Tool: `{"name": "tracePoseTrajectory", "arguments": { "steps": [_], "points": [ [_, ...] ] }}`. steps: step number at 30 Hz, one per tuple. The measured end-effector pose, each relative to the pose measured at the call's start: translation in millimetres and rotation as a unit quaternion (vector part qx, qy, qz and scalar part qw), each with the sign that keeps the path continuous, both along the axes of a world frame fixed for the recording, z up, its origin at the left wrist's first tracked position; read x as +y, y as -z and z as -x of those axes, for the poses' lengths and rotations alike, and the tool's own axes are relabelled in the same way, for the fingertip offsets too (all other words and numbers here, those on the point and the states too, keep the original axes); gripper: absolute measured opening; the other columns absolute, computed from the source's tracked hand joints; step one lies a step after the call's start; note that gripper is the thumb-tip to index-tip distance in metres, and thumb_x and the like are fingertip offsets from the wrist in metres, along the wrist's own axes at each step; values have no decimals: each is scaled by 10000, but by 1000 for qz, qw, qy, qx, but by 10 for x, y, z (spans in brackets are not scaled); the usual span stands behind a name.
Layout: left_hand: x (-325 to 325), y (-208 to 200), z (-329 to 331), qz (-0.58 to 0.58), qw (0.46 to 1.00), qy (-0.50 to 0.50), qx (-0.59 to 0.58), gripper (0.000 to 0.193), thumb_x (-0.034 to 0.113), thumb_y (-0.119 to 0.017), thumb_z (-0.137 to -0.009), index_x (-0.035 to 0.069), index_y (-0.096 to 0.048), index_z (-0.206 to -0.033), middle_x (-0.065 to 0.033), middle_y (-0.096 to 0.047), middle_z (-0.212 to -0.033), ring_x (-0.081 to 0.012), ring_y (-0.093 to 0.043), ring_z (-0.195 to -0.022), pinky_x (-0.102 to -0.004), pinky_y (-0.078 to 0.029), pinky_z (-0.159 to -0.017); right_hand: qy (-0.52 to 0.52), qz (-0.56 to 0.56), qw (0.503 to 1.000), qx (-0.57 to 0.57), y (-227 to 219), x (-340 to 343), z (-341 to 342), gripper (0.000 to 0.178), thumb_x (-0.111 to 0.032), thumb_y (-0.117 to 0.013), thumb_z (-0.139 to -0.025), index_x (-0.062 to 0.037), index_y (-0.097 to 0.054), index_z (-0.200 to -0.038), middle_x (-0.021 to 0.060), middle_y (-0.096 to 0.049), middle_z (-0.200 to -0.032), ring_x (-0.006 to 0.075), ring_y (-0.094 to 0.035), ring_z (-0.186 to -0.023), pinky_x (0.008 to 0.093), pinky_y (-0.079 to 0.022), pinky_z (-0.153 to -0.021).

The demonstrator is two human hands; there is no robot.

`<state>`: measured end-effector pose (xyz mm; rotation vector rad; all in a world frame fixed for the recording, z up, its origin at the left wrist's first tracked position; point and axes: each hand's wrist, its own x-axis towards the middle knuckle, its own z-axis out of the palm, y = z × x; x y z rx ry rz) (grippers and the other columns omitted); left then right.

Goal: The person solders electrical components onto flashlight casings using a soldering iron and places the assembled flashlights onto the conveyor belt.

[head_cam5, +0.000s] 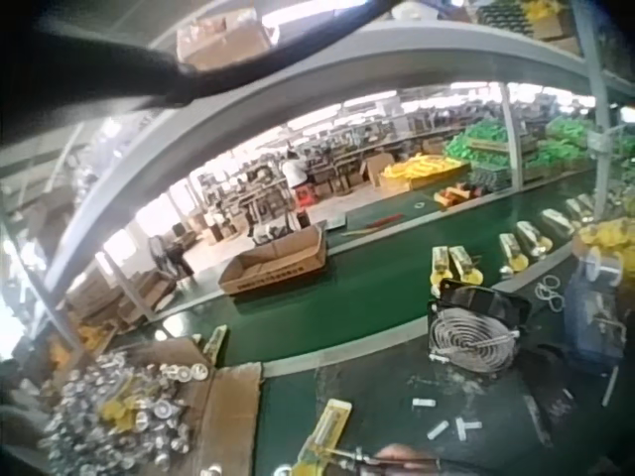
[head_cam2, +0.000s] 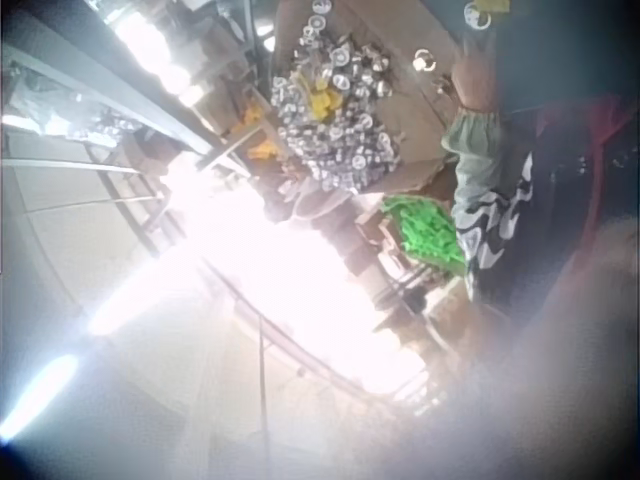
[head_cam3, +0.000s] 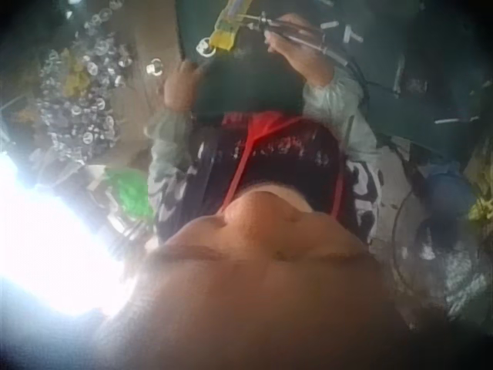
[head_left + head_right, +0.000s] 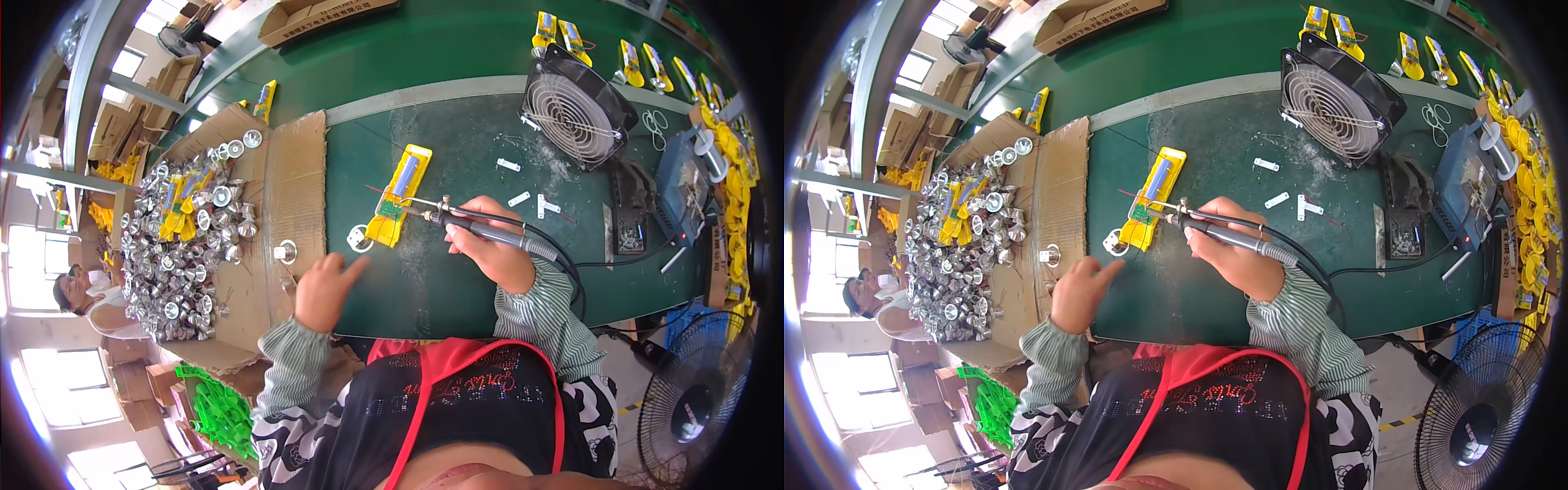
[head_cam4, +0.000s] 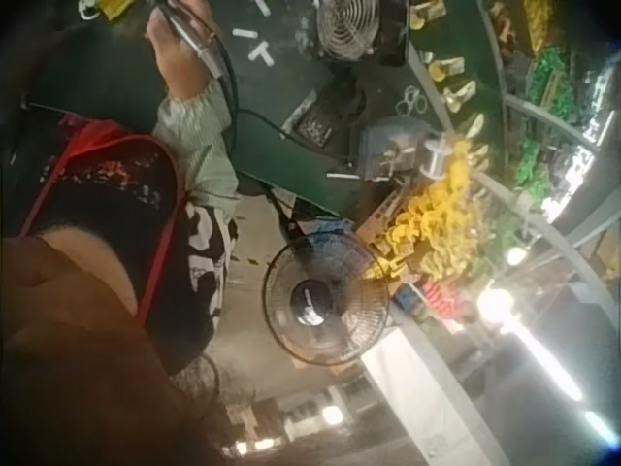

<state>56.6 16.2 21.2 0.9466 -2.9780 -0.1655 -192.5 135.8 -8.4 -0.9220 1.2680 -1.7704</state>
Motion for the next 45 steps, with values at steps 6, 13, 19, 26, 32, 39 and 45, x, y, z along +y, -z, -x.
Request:
{"name": "tracePoseTrajectory", "arguments": {
  "steps": [6,13,19,26,32,39,45],
  "points": [
    [-210,98,98,65,980,173,78,180,73,-609,-729,67,-631,-907,-57,-604,-942,-195,-590,-843,-300,-489,-645,0,5,1000,17,-6,30,17,135,-52,-628,-813,35,-555,-886,73,-641,-720,95,-627,-615,231,-523,-570],
    [-320,136,467,-200,908,-184,318,158,115,-652,-789,8,-633,-904,-100,-613,-729,-194,-600,-655,-297,-465,-595,-21,-38,999,17,-39,13,-1,151,-15,-593,-844,49,-516,-958,131,-634,-809,138,-630,-669,248,-545,-603],
    [-600,302,530,-131,939,-151,280,155,107,-656,-769,21,-622,-894,-82,-607,-687,-206,-566,-592,-326,-443,-563,-12,-47,999,3,-88,-63,-57,146,2,-599,-824,55,-528,-940,127,-639,-797,140,-638,-658,246,-543,-599],
    [-750,342,371,-436,667,-256,548,104,93,-609,-874,-9,-613,-854,-2,-587,-729,-56,-524,-631,-191,-411,-573,14,-51,999,8,-83,-109,-33,145,22,-603,-807,62,-538,-930,116,-635,-782,138,-638,-647,248,-537,-581],
    [-432,272,620,-87,961,-48,259,71,74,-645,-784,25,-600,-759,-61,-579,-793,-217,-542,-743,-316,-432,-669,0,-77,997,3,-110,-148,-83,147,22,-606,-801,58,-540,-928,116,-643,-781,134,-639,-655,248,-538,-592],
    [-449,324,670,-167,953,-64,246,84,67,-628,-759,12,-571,-787,-107,-589,-830,-282,-543,-787,-362,-435,-718,-16,-85,996,9,-29,-186,-85,155,20,-605,-797,62,-543,-932,109,-648,-775,130,-640,-653,245,-534,-588],
    [-452,306,670,-180,953,-67,236,86,69,-621,-761,8,-567,-788,-111,-592,-835,-284,-548,-794,-365,-440,-716,-29,-93,995,-11,-15,-217,-82,144,15,-601,-802,62,-539,-924,108,-647,-776,131,-640,-667,246,-529,-602]
  ]
}}
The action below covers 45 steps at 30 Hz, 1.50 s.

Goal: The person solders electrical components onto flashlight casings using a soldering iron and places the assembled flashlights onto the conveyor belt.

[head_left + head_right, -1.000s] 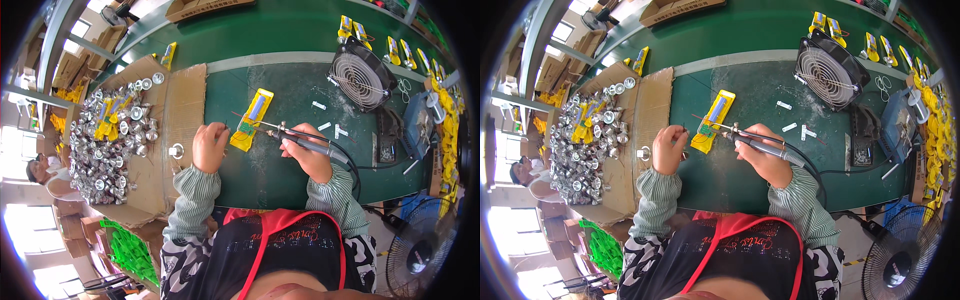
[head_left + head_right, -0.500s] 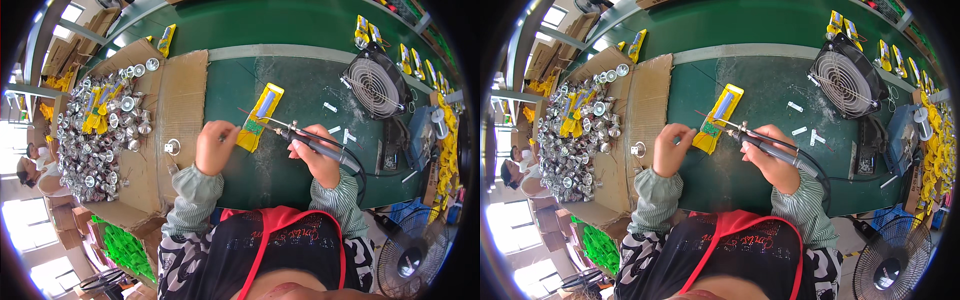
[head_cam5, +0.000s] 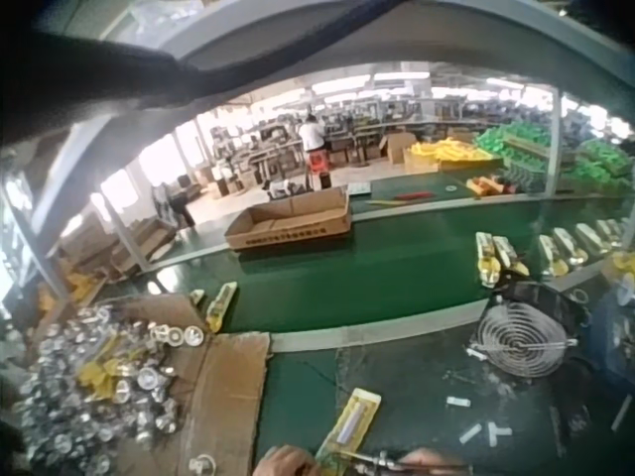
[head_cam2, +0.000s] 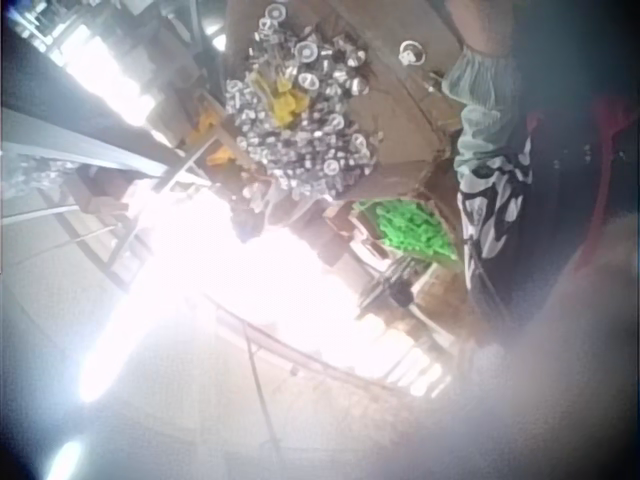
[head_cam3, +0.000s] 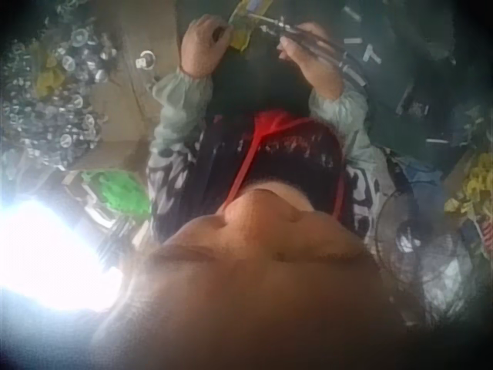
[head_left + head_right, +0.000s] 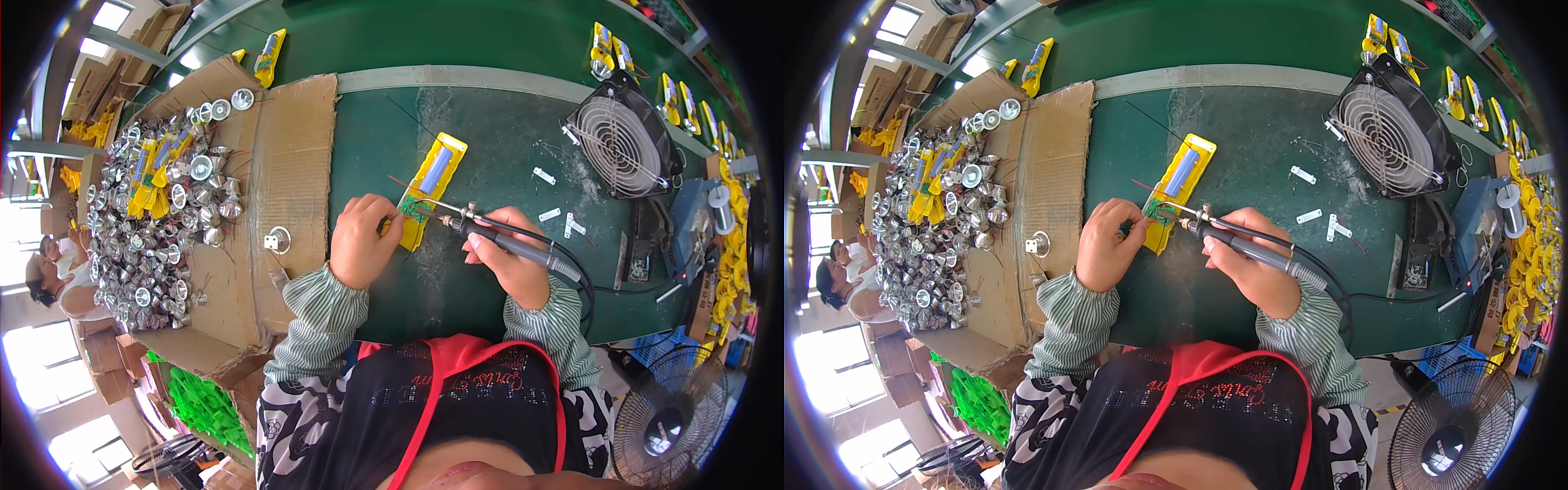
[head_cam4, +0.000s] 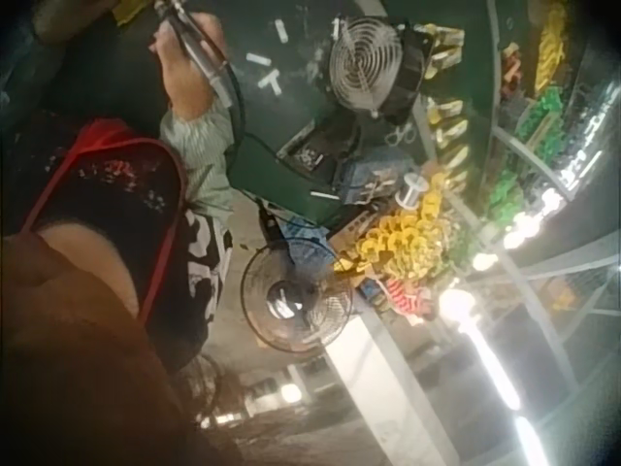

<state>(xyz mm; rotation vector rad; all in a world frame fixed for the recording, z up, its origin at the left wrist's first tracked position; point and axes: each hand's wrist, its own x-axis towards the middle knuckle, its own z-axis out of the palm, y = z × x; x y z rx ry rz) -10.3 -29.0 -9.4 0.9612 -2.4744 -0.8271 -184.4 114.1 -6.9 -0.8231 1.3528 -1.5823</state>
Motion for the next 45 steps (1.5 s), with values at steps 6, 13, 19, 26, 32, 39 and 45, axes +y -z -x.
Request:
{"name": "tracePoseTrajectory", "arguments": {
  "steps": [6,13,19,26,32,39,45],
  "points": [
    [18,7,10,11,1000,-3,-1,86,72,-617,-762,8,-566,-786,-109,-591,-828,-286,-542,-785,-367,-437,-706,-6,-7,1000,-5,29,6,6,143,16,-601,-803,59,-536,-922,112,-646,-775,132,-636,-662,248,-523,-599],
    [7,23,12,15,1000,-5,-2,86,76,-617,-764,11,-564,-782,-101,-587,-819,-283,-535,-775,-365,-432,-698,24,4,1000,-5,4,19,20,166,21,-608,-801,53,-526,-941,121,-642,-770,133,-632,-649,252,-533,-595],
    [11,23,-4,19,1000,-7,-1,84,76,-616,-766,13,-563,-782,-103,-586,-816,-278,-536,-773,-362,-433,-696,39,6,999,-11,-39,51,81,153,18,-612,-817,46,-524,-938,122,-641,-785,138,-638,-665,256,-545,-598],
    [123,-78,-51,71,996,27,-50,218,200,-666,-770,24,-592,-875,-106,-602,-866,-287,-556,-838,-373,-433,-728,84,6,996,-4,-71,123,166,144,2,-612,-829,45,-527,-937,125,-641,-801,139,-644,-683,250,-555,-604],
    [301,-108,-94,164,980,46,-107,394,283,-712,-727,30,-571,-993,-120,-605,-945,-298,-558,-890,-382,-431,-769,76,30,996,-22,-24,130,213,155,-9,-618,-829,49,-532,-944,119,-643,-806,136,-644,-683,247,-555,-601],
    [99,-86,121,56,996,28,-63,359,228,-714,-718,16,-595,-983,-143,-601,-973,-282,-615,-789,-370,-490,-702,104,74,992,-1,-53,193,289,151,-7,-618,-828,56,-538,-938,108,-632,-809,128,-638,-685,244,-553,-582],
    [-700,-24,1124,19,996,66,-63,404,211,-713,-737,7,-600,-1067,-179,-609,-1010,-234,-642,-730,-328,-510,-695,127,89,987,31,-97,321,475,150,-17,-604,-835,39,-527,-950,125,-635,-793,130,-624,-649,234,-532,-584]
  ]
}}
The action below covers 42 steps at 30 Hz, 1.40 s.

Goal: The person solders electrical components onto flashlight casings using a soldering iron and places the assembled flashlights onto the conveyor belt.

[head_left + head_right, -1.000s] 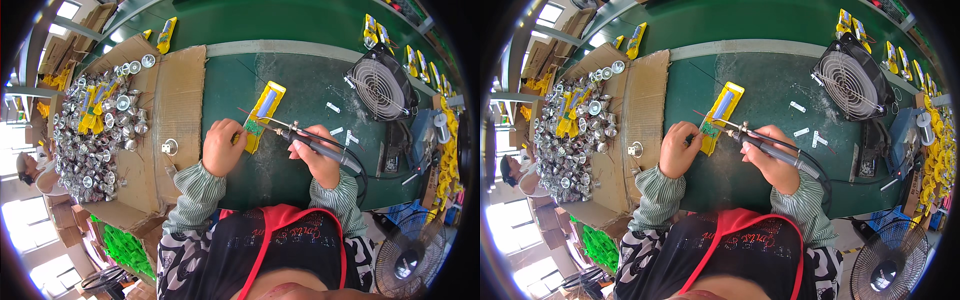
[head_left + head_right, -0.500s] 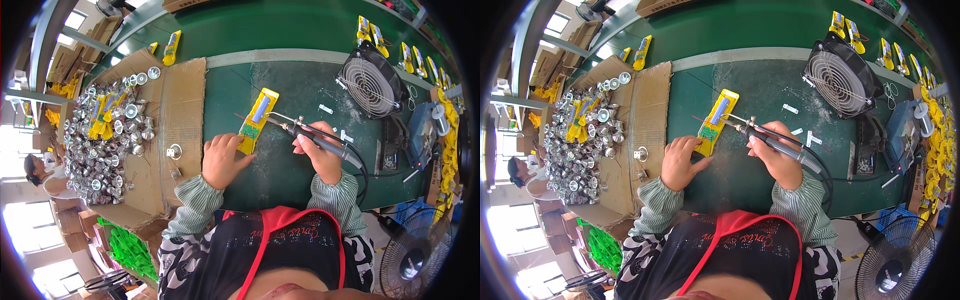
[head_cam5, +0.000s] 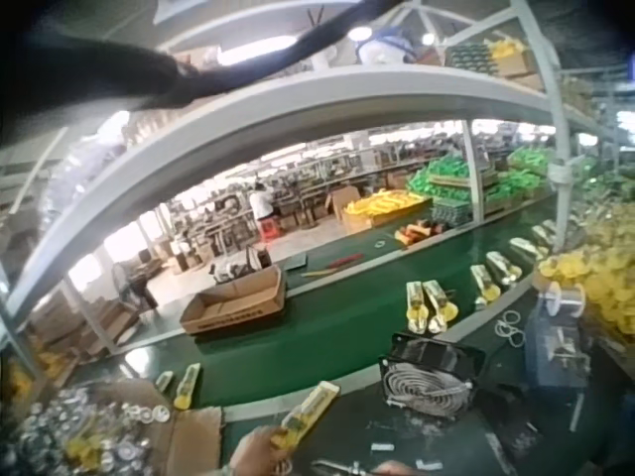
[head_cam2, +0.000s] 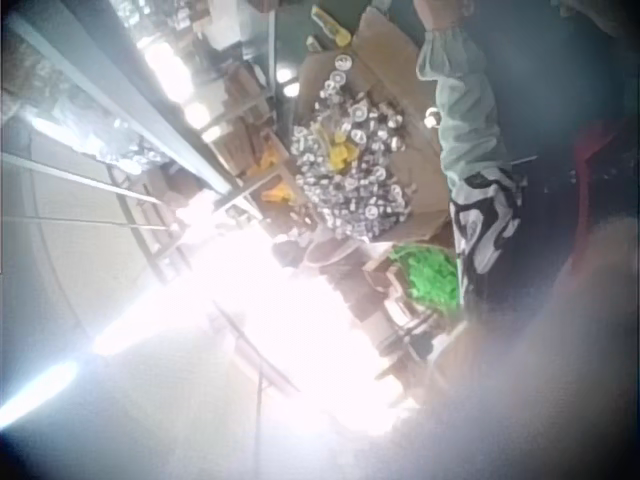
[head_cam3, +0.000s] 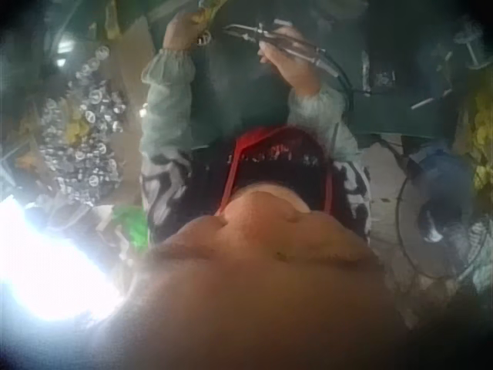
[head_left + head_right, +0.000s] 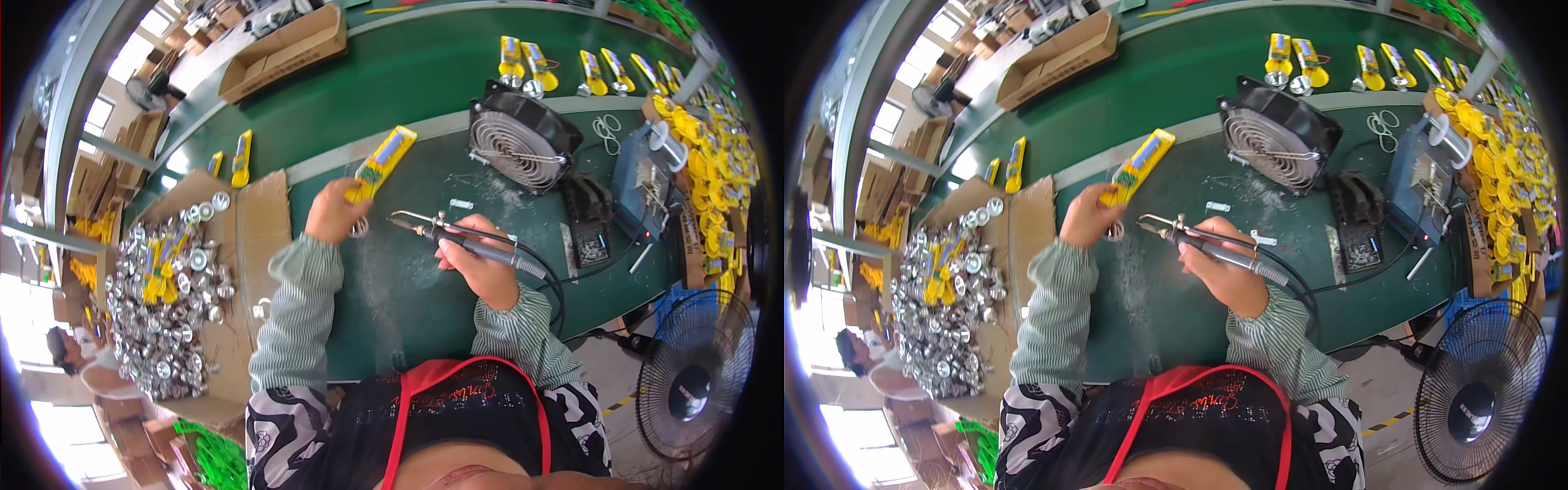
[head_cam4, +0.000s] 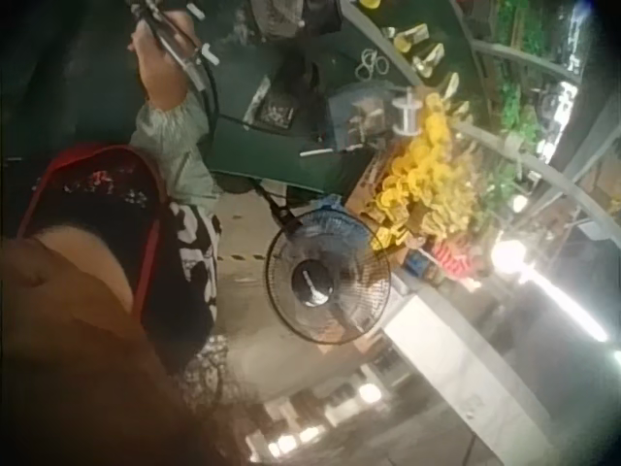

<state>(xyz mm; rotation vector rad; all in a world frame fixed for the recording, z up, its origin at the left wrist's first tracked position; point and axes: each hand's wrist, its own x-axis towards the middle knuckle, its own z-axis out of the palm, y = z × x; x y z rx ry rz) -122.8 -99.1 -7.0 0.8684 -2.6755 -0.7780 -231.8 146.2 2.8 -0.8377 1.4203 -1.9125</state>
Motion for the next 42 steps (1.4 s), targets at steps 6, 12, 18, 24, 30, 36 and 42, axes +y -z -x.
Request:
{"name": "tracePoseTrajectory", "arguments": {
  "steps": [6,12,18,24,30,36,42],
  "points": [
    [-605,122,1344,-318,933,50,163,460,178,-621,-842,39,-491,-1261,-173,-559,-1230,-212,-611,-1000,-289,-468,-859,31,-48,998,14,-23,22,85,153,-22,-618,-818,37,-535,-932,104,-630,-765,118,-622,-643,233,-533,-591],
    [-466,-77,1592,-163,969,121,143,433,116,-561,-878,51,-471,-1297,-129,-540,-1247,-177,-595,-1018,-283,-439,-910,62,-54,994,-66,77,2,157,152,-94,-640,-804,-13,-567,-911,31,-618,-703,83,-581,-643,243,-474,-581],
    [76,-395,1388,-102,961,226,121,343,95,-635,-807,23,-588,-1139,-88,-639,-970,-165,-614,-868,-289,-496,-765,37,-93,995,-8,63,-31,147,142,-121,-643,-794,-27,-584,-882,25,-625,-710,88,-589,-641,243,-473,-592],
    [371,-481,1472,-95,953,254,133,309,120,-542,-863,8,-545,-1151,-167,-626,-1077,-300,-619,-963,-364,-492,-805,29,-94,994,-43,115,-73,106,156,-140,-629,-799,-27,-581,-895,25,-619,-693,85,-586,-634,248,-470,-585],
    [420,-544,1495,-9,973,203,111,234,173,-560,-864,1,-594,-1020,-197,-640,-879,-343,-624,-816,-383,-484,-721,22,-91,994,-52,105,-72,97,148,-130,-623,-795,-23,-578,-887,26,-616,-703,84,-576,-627,246,-461,-574],
    [421,-553,1495,0,971,204,123,220,203,-553,-872,2,-617,-933,-209,-619,-801,-368,-604,-759,-400,-470,-677,19,-79,995,-61,84,-62,96,154,-138,-627,-792,-24,-577,-883,24,-612,-707,81,-571,-636,246,-460,-575],
    [439,-549,1421,14,968,206,141,203,192,-580,-850,10,-627,-927,-194,-627,-802,-357,-609,-757,-398,-473,-670,7,-100,994,-45,41,-58,87,141,-143,-623,-798,-32,-575,-870,21,-611,-698,80,-571,-638,251,-463,-579]
  ]
}}
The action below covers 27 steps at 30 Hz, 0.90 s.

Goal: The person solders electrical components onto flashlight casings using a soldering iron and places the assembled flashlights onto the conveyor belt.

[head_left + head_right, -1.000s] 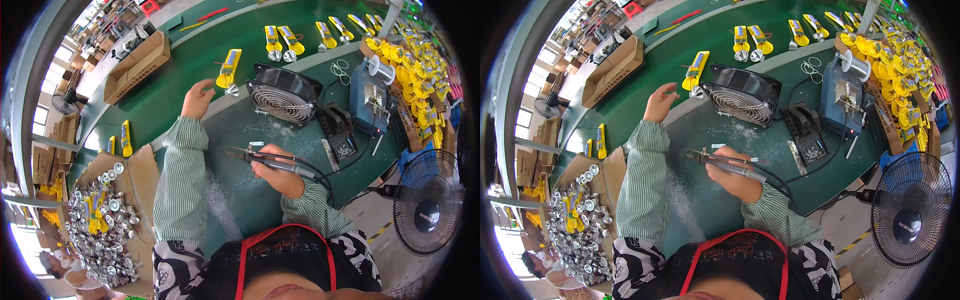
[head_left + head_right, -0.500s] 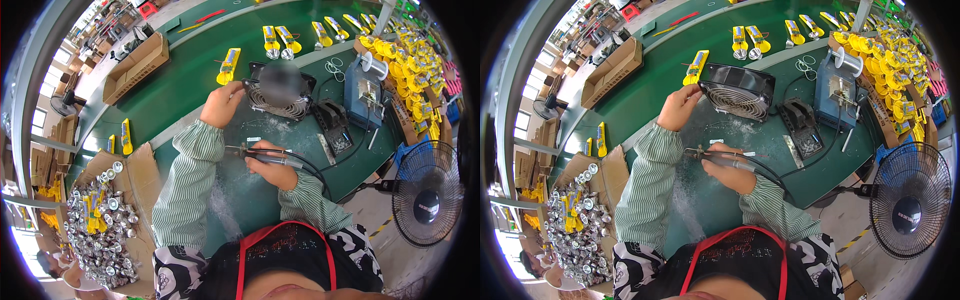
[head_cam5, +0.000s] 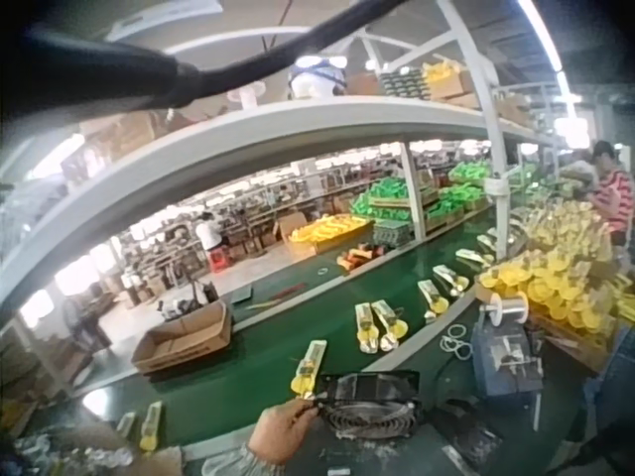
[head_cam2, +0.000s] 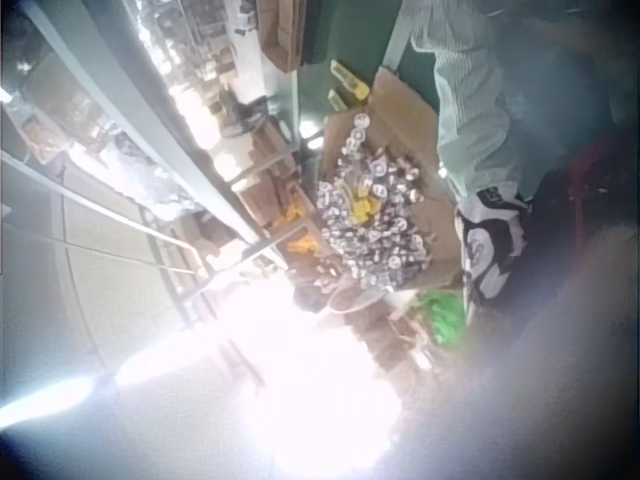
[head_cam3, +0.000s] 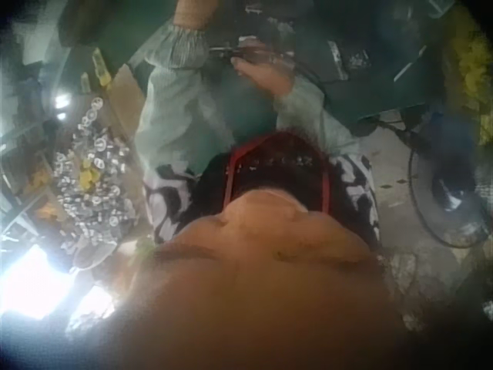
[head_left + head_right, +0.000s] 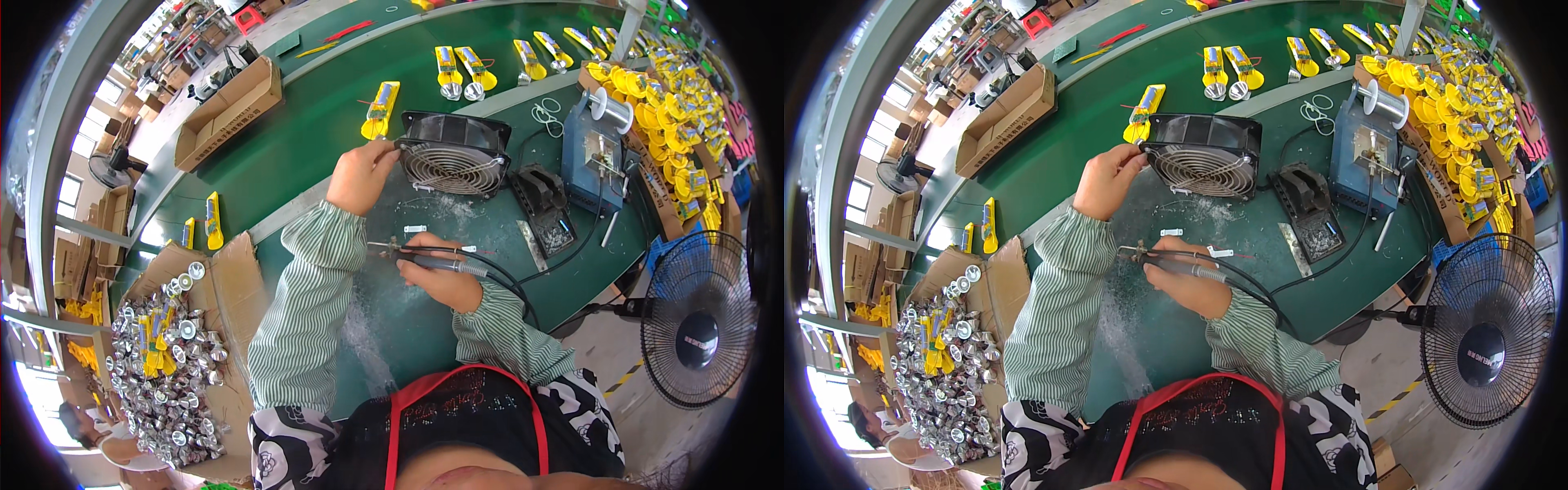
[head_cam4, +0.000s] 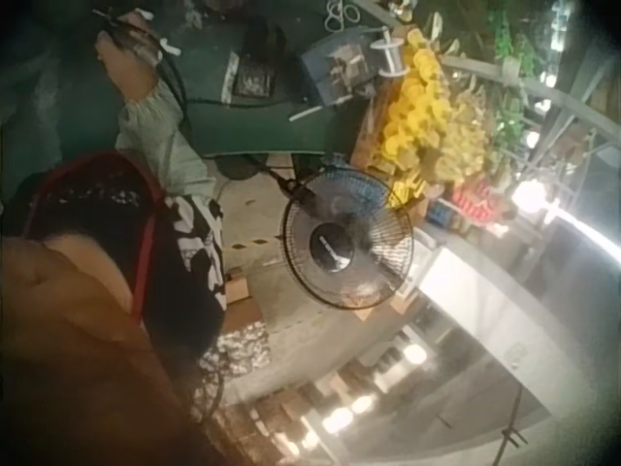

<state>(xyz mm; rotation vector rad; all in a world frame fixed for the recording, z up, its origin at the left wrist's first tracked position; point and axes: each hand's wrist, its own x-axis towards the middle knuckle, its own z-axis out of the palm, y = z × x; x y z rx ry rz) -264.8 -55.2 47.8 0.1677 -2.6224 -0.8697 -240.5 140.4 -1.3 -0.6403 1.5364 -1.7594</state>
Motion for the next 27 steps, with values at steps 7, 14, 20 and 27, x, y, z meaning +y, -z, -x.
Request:
{"name": "tracePoseTrajectory", "arguments": {
  "steps": [7,14,20,27],
  "points": [
    [4,280,-245,69,991,62,-97,215,149,-613,-796,59,-642,-990,-125,-639,-883,-286,-610,-808,-362,-490,-711,-11,-11,997,78,36,0,-15,156,-130,-635,-806,-16,-565,-886,51,-641,-689,101,-616,-624,251,-490,-581],
    [303,443,-133,267,939,124,-176,462,67,-568,-781,169,-534,-1231,-54,-604,-1044,-266,-560,-971,-357,-489,-835,-46,-16,994,97,77,-34,-108,163,-140,-629,-809,-34,-569,-918,46,-639,-753,105,-621,-714,249,-490,-635],
    [420,389,-57,338,903,81,-253,501,55,-581,-757,206,-541,-1232,-43,-586,-1088,-267,-563,-958,-354,-514,-799,-52,10,991,123,94,-45,-153,252,-179,-611,-799,-50,-551,-1007,122,-660,-872,254,-642,-804,342,-488,-722],
    [389,446,-43,320,911,125,-228,518,39,-559,-747,158,-523,-1250,-86,-590,-1034,-286,-564,-955,-371,-497,-826,-49,7,990,132,43,51,-126,277,-187,-616,-788,-52,-539,-1018,140,-655,-861,287,-639,-799,361,-492,-706]
  ]
}}
